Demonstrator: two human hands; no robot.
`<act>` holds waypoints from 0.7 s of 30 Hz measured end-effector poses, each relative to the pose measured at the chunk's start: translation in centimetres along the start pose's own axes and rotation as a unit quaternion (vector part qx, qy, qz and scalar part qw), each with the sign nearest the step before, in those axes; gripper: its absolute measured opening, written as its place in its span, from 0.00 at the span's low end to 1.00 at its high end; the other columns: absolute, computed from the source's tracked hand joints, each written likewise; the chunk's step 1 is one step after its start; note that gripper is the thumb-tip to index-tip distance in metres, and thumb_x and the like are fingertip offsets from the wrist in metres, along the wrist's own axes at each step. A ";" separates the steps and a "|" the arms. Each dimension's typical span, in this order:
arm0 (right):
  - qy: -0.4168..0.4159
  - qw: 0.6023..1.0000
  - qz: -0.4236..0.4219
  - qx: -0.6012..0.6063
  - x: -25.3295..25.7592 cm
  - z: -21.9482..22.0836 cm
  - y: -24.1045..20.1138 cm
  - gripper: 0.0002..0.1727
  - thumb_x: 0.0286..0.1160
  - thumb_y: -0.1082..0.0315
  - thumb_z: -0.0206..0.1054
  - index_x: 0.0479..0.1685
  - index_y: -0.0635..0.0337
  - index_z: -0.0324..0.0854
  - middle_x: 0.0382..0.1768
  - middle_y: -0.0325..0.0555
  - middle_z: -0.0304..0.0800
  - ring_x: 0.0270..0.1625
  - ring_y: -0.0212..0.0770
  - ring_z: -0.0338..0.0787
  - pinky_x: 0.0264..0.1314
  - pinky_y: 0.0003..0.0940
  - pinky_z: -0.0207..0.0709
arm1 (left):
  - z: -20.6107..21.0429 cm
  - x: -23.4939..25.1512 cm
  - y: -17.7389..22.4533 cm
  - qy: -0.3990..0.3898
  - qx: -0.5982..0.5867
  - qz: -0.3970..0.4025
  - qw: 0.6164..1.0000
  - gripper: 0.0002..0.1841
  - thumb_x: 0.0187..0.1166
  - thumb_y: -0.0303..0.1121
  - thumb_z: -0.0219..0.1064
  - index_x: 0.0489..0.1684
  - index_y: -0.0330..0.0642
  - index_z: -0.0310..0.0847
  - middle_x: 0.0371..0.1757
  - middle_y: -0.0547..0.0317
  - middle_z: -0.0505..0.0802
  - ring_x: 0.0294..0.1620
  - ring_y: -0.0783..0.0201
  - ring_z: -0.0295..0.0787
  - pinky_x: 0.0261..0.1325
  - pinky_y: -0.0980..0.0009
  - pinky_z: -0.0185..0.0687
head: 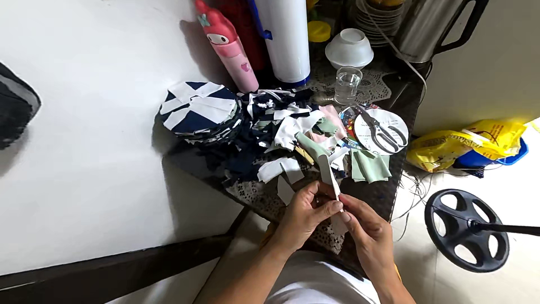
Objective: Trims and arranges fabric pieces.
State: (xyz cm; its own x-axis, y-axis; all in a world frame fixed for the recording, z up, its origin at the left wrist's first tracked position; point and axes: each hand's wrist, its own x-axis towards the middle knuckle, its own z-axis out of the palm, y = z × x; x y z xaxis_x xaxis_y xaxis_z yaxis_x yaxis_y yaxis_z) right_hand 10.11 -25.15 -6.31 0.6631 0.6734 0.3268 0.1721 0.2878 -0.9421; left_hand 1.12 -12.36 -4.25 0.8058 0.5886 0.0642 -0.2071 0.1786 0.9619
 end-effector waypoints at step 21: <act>0.122 0.911 -0.197 -0.340 3.6 -3.3 -2.3 0.12 0.78 0.76 0.63 0.47 0.73 0.91 0.37 0.52 0.97 0.40 0.28 0.94 0.49 0.20 0.85 | -0.7 1.2 0.8 0.088 0.033 0.043 0.995 0.06 0.77 0.24 0.60 0.37 0.45 0.82 0.35 0.71 0.91 0.38 0.75 0.90 0.46 0.74 0.90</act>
State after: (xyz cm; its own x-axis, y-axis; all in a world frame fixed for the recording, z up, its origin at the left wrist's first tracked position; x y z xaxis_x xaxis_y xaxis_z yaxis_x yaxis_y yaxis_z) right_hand 14.55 -25.63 -3.19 0.5794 0.4143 0.7019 0.7892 -0.0699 -0.6102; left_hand 1.51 -10.99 -3.60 0.6764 0.7289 0.1058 -0.2298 0.0724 0.9706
